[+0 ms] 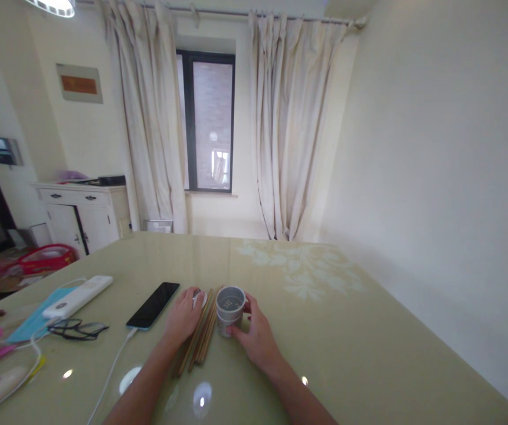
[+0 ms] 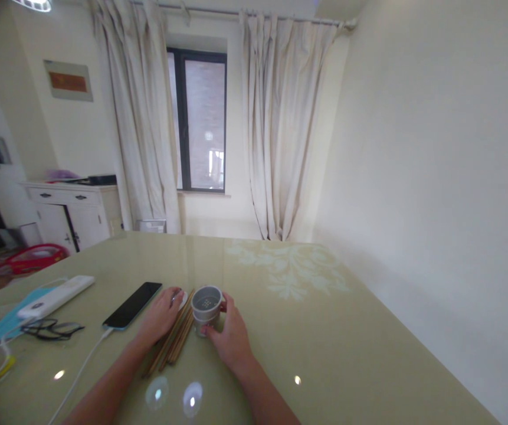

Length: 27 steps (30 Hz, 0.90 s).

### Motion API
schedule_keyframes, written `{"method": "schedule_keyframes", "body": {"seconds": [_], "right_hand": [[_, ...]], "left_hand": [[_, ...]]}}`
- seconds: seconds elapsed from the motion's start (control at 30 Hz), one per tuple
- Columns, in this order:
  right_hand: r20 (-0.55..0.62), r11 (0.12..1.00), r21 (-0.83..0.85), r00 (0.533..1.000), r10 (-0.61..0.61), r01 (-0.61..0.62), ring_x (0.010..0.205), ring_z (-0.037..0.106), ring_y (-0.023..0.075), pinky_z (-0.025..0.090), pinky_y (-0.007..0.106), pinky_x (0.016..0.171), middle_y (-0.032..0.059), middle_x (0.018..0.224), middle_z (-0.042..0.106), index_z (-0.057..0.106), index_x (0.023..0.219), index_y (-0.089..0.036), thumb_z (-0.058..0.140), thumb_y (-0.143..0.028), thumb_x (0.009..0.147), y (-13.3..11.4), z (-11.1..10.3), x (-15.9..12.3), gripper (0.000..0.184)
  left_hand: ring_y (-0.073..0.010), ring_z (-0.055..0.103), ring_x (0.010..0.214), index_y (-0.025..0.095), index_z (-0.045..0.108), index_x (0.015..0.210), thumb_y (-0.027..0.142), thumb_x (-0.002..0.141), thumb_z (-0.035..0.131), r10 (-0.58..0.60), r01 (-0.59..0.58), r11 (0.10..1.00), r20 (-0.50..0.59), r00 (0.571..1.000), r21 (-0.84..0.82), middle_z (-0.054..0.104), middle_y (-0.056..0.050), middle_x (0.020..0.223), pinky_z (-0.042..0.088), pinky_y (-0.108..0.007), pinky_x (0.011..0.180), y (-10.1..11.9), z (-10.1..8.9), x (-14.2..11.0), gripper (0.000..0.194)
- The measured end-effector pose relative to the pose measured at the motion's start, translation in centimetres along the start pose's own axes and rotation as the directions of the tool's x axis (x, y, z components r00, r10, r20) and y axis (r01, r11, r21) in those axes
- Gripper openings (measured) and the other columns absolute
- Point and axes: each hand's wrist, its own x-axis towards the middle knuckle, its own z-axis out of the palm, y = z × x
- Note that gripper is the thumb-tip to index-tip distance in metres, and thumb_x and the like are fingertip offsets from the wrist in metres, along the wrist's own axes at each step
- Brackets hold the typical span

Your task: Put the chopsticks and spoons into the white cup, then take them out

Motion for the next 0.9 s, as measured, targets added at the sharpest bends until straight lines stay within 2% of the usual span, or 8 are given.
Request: {"method": "schedule_keyframes", "body": {"seconds": [0.27,0.5,0.7,0.9], "right_hand": [[0.001,1.000,-0.008,1.000,-0.008,0.008,0.122,0.068,0.0303,0.049,0.049,0.109,0.0119,0.131,0.073,0.051,0.146,-0.022,0.083,-0.013,0.071,-0.1,0.0,-0.1,0.082],[0.012,1.000,-0.008,1.000,-0.017,0.017,0.124,0.067,0.0301,0.048,0.048,0.111,0.0122,0.133,0.072,0.050,0.146,-0.022,0.084,-0.012,0.070,0.0,-0.1,0.0,0.084],[0.001,1.000,-0.019,1.000,-0.015,0.015,0.123,0.068,0.0315,0.049,0.049,0.110,0.0120,0.133,0.072,0.051,0.146,-0.023,0.085,-0.012,0.070,0.1,-0.1,0.0,0.084],[0.009,0.999,-0.031,1.000,-0.012,0.013,0.124,0.067,0.0317,0.048,0.050,0.111,0.0125,0.136,0.071,0.050,0.147,-0.023,0.086,-0.013,0.071,0.1,0.0,-0.1,0.084]], "left_hand": [[-0.0312,0.064,0.131,0.015,0.061,0.126,0.049,0.104,0.030,-0.014,0.013,1.000,0.036,0.999,0.010,0.069,-0.020,0.131,0.044,-0.040,0.112,-0.1,0.3,-0.1,0.050],[-0.0281,0.064,0.130,0.015,0.060,0.127,0.044,0.105,0.032,-0.003,0.001,0.999,0.035,0.999,0.050,0.068,-0.017,0.132,0.045,-0.038,0.112,-0.2,0.6,0.0,0.046],[-0.0306,0.062,0.132,0.013,0.058,0.131,0.047,0.105,0.031,0.015,-0.018,0.999,0.048,0.999,0.051,0.066,-0.020,0.137,0.044,-0.042,0.114,-0.3,0.6,-0.1,0.051],[-0.0352,0.043,0.153,0.007,0.041,0.154,0.055,0.098,0.045,0.027,-0.031,0.998,0.090,0.996,0.046,0.049,-0.025,0.161,0.033,-0.048,0.126,-0.5,1.8,-0.3,0.074]]}}
